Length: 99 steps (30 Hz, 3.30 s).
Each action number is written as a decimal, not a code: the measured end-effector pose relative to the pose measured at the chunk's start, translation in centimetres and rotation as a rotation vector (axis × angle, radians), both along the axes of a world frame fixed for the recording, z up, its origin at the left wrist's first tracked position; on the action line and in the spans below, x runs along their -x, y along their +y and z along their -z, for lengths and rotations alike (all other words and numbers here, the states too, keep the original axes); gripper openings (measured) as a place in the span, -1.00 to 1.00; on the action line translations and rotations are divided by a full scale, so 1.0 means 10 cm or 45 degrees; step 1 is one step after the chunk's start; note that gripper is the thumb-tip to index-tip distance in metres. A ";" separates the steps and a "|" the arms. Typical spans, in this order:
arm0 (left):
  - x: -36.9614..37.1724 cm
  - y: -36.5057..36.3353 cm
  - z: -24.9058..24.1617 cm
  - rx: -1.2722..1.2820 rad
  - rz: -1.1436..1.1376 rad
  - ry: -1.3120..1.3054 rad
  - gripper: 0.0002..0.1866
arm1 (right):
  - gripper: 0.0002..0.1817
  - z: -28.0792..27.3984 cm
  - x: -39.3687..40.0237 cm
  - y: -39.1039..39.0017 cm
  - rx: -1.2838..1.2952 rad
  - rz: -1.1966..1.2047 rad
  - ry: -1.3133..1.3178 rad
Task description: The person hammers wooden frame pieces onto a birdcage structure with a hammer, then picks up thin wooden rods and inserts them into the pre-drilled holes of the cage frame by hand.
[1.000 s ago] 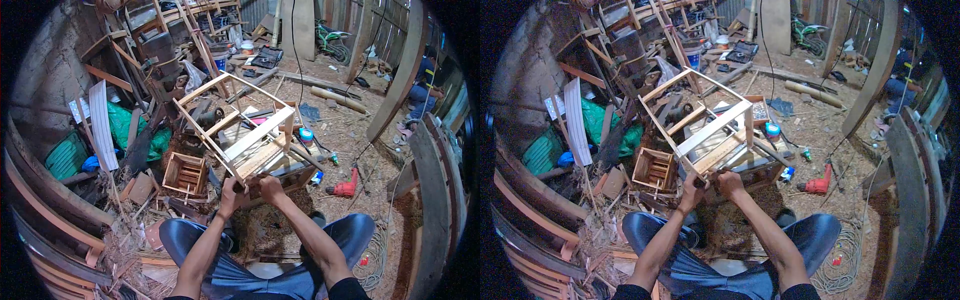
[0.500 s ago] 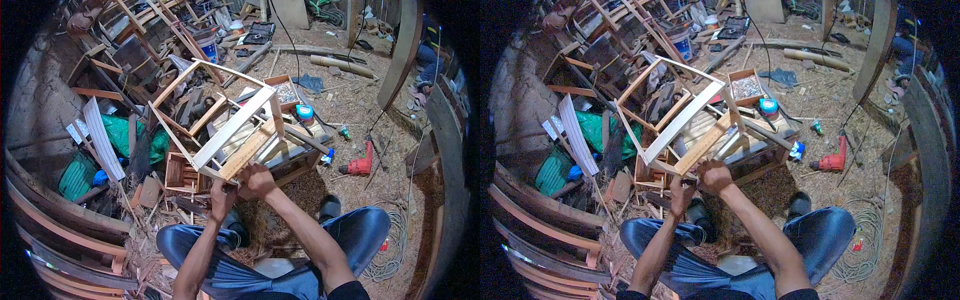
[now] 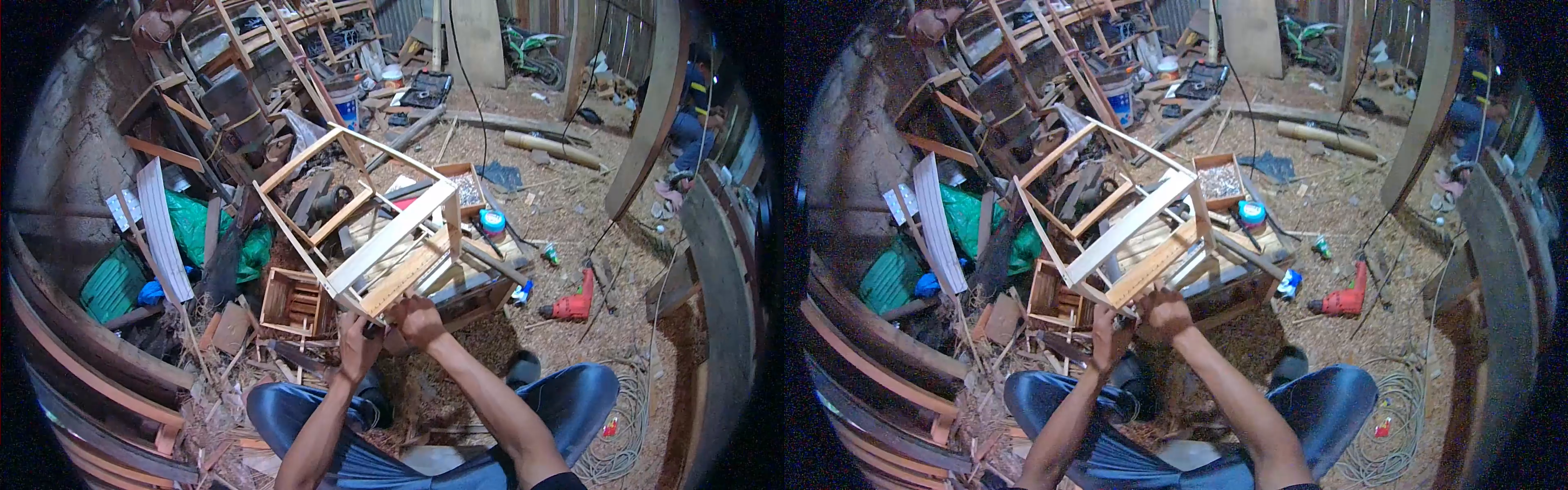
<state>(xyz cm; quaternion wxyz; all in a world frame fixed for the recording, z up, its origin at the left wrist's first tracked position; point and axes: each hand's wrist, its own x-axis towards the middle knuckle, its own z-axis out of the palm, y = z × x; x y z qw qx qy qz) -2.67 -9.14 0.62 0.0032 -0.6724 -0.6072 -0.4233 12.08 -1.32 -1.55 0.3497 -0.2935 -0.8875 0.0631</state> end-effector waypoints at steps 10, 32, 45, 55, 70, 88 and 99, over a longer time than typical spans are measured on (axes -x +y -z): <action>-0.01 -0.03 -0.18 0.167 -0.009 -0.035 -0.55 | -0.81 0.07 0.07 0.08 -0.283 0.042 0.034; 0.11 0.01 0.03 0.068 0.016 -0.094 -0.66 | -0.60 -0.28 -1.34 0.83 0.124 0.811 -0.627; 0.13 0.01 0.09 0.088 0.057 -0.101 -0.64 | -0.67 -0.45 -1.31 0.68 -0.456 0.905 -0.636; 0.15 0.05 0.14 0.002 0.046 -0.078 -0.64 | -0.60 -1.09 -1.40 0.43 0.687 0.925 0.217; 0.11 0.00 0.08 0.073 0.023 -0.048 -0.66 | -0.75 -0.85 -1.35 -1.48 1.725 0.435 0.873; 0.05 0.01 0.04 0.135 0.021 -0.029 -0.60 | -0.59 -0.39 -0.94 -1.47 1.069 0.482 0.552; 0.07 0.03 0.04 0.131 0.036 -0.026 -0.65 | -0.52 -0.15 -0.69 -1.40 0.848 0.271 0.306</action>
